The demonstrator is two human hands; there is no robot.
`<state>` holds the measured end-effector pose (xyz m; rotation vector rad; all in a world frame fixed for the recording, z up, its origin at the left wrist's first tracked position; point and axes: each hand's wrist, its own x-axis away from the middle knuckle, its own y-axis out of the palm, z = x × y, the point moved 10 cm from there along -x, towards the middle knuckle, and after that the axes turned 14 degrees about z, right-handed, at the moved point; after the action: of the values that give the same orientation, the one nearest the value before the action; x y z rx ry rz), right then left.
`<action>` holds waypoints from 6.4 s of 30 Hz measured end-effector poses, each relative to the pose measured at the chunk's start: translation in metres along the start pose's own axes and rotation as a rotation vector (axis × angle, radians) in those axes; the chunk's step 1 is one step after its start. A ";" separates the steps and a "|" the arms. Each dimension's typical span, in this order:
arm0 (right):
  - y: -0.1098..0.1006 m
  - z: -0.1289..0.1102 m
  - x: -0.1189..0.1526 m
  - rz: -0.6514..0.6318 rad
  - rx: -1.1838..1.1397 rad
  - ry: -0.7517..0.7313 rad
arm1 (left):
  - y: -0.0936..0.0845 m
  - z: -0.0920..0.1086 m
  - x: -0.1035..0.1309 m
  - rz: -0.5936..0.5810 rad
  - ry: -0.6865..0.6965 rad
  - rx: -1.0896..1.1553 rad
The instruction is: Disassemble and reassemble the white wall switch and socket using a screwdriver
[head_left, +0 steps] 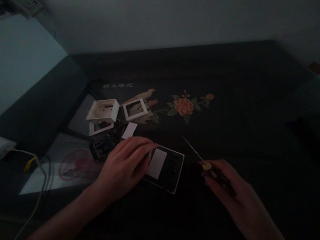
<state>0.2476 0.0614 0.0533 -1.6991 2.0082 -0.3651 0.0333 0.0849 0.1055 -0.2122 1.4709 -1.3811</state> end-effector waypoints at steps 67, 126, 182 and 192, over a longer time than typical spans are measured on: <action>-0.013 -0.056 -0.017 -0.006 0.457 -0.679 | 0.064 0.000 0.004 -0.319 0.086 -0.012; 0.006 0.020 -0.058 -0.134 -0.001 -0.084 | 0.005 -0.114 -0.010 0.039 -0.464 -0.076; -0.032 -0.071 -0.126 0.136 -0.570 -0.119 | 0.065 -0.038 0.026 -0.179 -0.307 0.302; -0.018 -0.105 -0.092 0.139 -0.203 -0.457 | 0.065 -0.036 0.027 -0.192 -0.266 0.236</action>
<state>0.2188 0.1363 0.1691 -1.5687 1.8466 0.2635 0.0273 0.1084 0.0298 -0.3786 1.0804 -1.6001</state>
